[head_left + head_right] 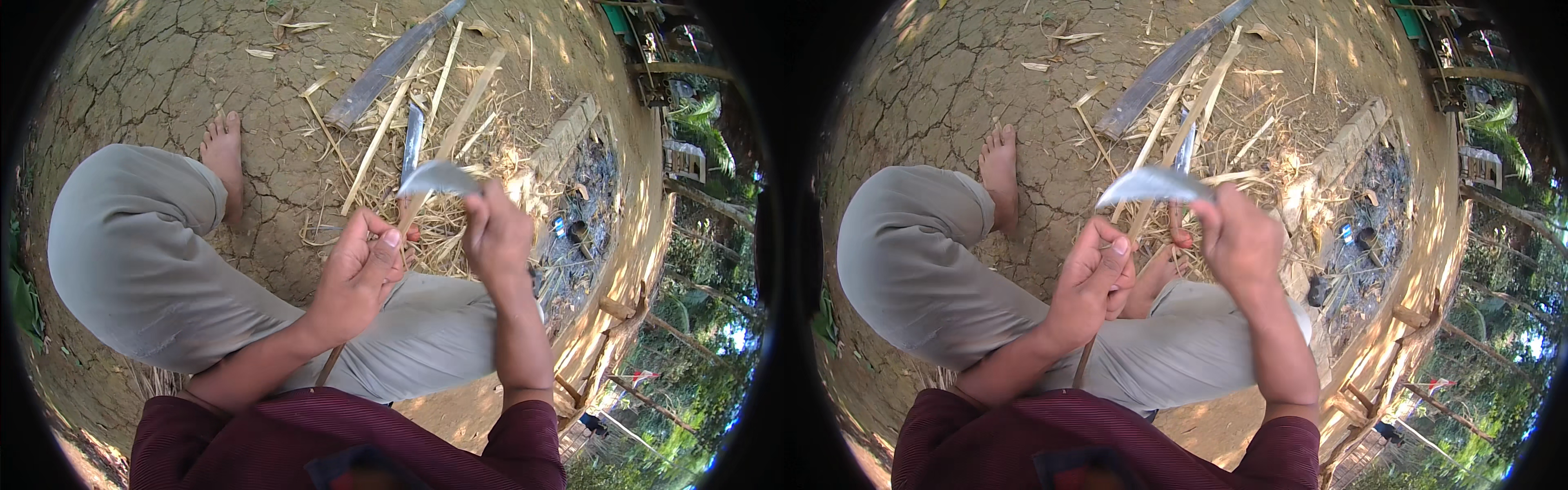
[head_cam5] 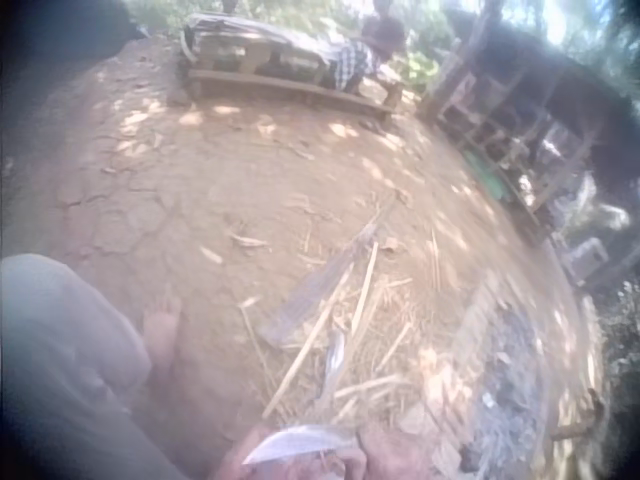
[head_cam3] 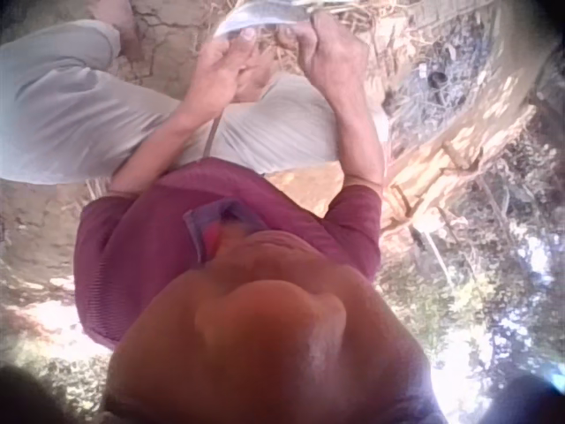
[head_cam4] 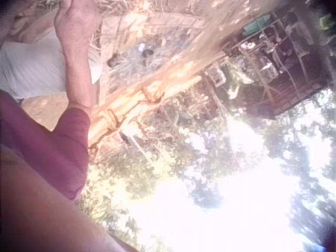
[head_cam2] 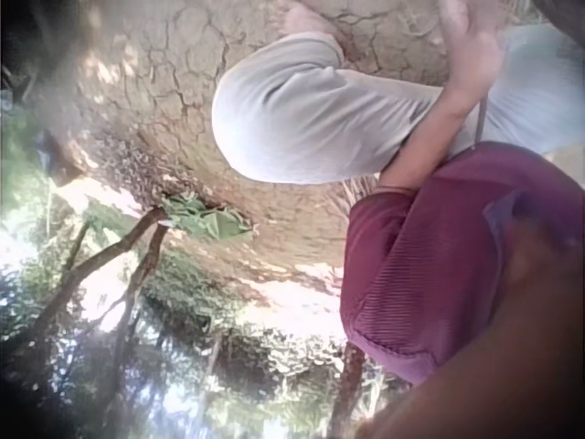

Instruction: The person shaves a long strip of bamboo using a machete, smoothing the surface and tapering the end.

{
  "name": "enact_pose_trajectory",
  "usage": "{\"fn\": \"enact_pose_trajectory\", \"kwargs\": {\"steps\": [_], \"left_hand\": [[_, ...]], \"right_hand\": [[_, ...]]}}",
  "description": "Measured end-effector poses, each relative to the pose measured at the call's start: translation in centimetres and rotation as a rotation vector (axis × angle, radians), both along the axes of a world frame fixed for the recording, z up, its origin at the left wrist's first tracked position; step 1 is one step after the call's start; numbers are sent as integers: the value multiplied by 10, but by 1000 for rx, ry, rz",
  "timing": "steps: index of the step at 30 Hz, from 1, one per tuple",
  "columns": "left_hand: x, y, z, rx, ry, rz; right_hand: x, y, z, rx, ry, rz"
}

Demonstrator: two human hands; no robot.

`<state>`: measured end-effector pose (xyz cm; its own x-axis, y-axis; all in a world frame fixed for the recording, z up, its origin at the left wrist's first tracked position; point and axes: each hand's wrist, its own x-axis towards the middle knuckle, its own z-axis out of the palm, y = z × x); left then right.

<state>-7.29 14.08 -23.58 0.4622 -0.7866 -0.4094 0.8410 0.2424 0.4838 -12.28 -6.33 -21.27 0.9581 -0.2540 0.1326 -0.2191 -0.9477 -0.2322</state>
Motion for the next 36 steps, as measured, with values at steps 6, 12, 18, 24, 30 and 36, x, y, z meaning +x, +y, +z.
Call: {"fn": "enact_pose_trajectory", "kwargs": {"steps": [6,12,18,24,30,36], "left_hand": [[0,2,-8,135,-32,129],[-4,1,-8,149,-75,113],[1,-7,3,83,-41,138],[-15,-4,-5,74,-69,55],[-20,-2,-10,46,-89,60],[-36,-5,-11,29,-108,-17]], "right_hand": [[-6,32,-23,55,56,252],[-5,20,-35,-28,-25,238],[-2,8,-33,-155,-55,117],[4,-18,-30,-301,4,-106],[4,-25,-27,-392,-68,-111],[9,-64,-16,-401,-5,-322]]}}
